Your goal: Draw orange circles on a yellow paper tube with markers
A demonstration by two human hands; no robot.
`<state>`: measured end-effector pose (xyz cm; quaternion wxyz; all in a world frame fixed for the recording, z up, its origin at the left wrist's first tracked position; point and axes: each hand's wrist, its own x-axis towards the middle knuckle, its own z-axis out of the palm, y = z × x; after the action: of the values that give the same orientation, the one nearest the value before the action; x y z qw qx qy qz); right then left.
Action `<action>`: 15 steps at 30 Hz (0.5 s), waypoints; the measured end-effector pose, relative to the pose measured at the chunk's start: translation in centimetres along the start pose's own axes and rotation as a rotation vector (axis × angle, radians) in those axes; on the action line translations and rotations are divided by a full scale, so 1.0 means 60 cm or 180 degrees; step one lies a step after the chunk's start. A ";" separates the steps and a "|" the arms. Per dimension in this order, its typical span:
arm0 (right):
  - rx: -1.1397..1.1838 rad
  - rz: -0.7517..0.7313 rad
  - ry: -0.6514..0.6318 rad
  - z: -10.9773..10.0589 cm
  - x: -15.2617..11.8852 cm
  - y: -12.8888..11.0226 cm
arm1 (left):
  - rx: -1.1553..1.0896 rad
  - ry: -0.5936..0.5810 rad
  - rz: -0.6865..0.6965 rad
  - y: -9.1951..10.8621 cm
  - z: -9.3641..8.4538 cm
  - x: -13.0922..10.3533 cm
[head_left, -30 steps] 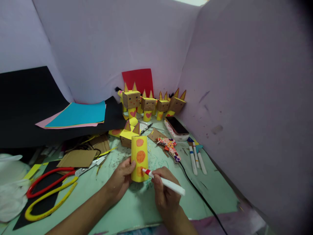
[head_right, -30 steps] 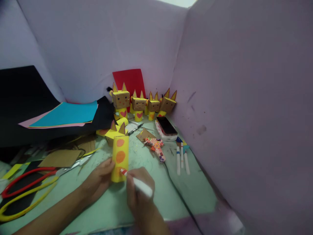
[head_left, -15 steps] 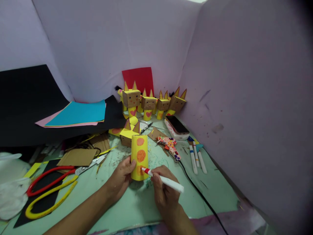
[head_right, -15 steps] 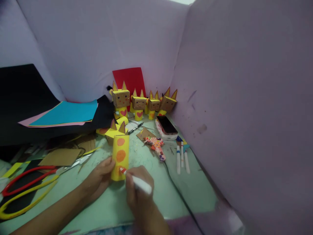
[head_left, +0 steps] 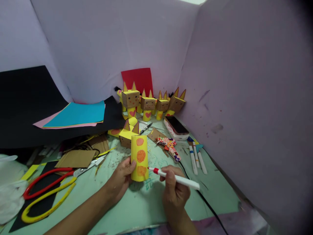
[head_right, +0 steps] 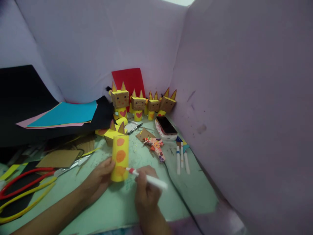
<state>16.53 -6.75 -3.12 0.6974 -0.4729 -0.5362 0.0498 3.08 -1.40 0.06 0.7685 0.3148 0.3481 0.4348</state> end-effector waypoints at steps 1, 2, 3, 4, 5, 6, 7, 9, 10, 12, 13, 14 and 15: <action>0.0033 -0.0026 0.0011 -0.001 0.000 0.001 | -0.0007 0.0015 -0.0016 0.000 0.000 0.000; 0.0050 -0.0079 -0.0048 -0.002 0.000 0.002 | -0.0011 0.0016 -0.0019 0.001 0.001 0.000; 0.0054 -0.0141 -0.0151 -0.002 0.000 0.003 | -0.0010 0.0006 -0.0012 0.001 0.001 0.000; 0.0040 -0.0200 -0.0264 -0.001 0.001 0.002 | -0.0009 -0.0005 0.0002 0.001 0.000 0.000; 0.0012 -0.0254 -0.0379 0.001 0.001 0.001 | -0.0005 -0.0017 0.0014 0.000 0.000 0.000; -0.0033 -0.0296 -0.0480 0.003 0.002 0.000 | -0.0003 -0.0031 0.0023 -0.001 -0.001 0.001; -0.0094 -0.0322 -0.0569 0.005 0.003 -0.001 | -0.0002 -0.0049 0.0027 -0.001 -0.002 0.001; -0.0196 -0.0340 -0.0682 0.008 0.004 -0.004 | -0.0007 -0.0082 0.0021 -0.003 -0.004 0.002; -0.0225 -0.0340 -0.0699 0.008 0.004 -0.005 | -0.0004 -0.0094 0.0018 -0.003 -0.005 0.002; -0.0202 -0.0328 -0.0608 0.007 0.003 -0.003 | 0.0006 -0.0104 0.0011 -0.004 -0.006 0.002; -0.0150 -0.0326 -0.0537 0.006 0.002 -0.002 | 0.0014 -0.0102 0.0008 -0.004 -0.006 0.002; -0.0089 -0.0325 -0.0469 0.005 0.001 0.000 | 0.0023 -0.0105 0.0007 -0.004 -0.006 0.002; -0.0029 -0.0344 -0.0414 0.004 0.000 0.002 | 0.0033 -0.0114 0.0013 -0.004 -0.006 0.002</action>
<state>16.39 -6.54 -3.20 0.6606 -0.4423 -0.6053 0.0402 2.93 -1.32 -0.38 0.7721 0.3272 0.3359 0.4289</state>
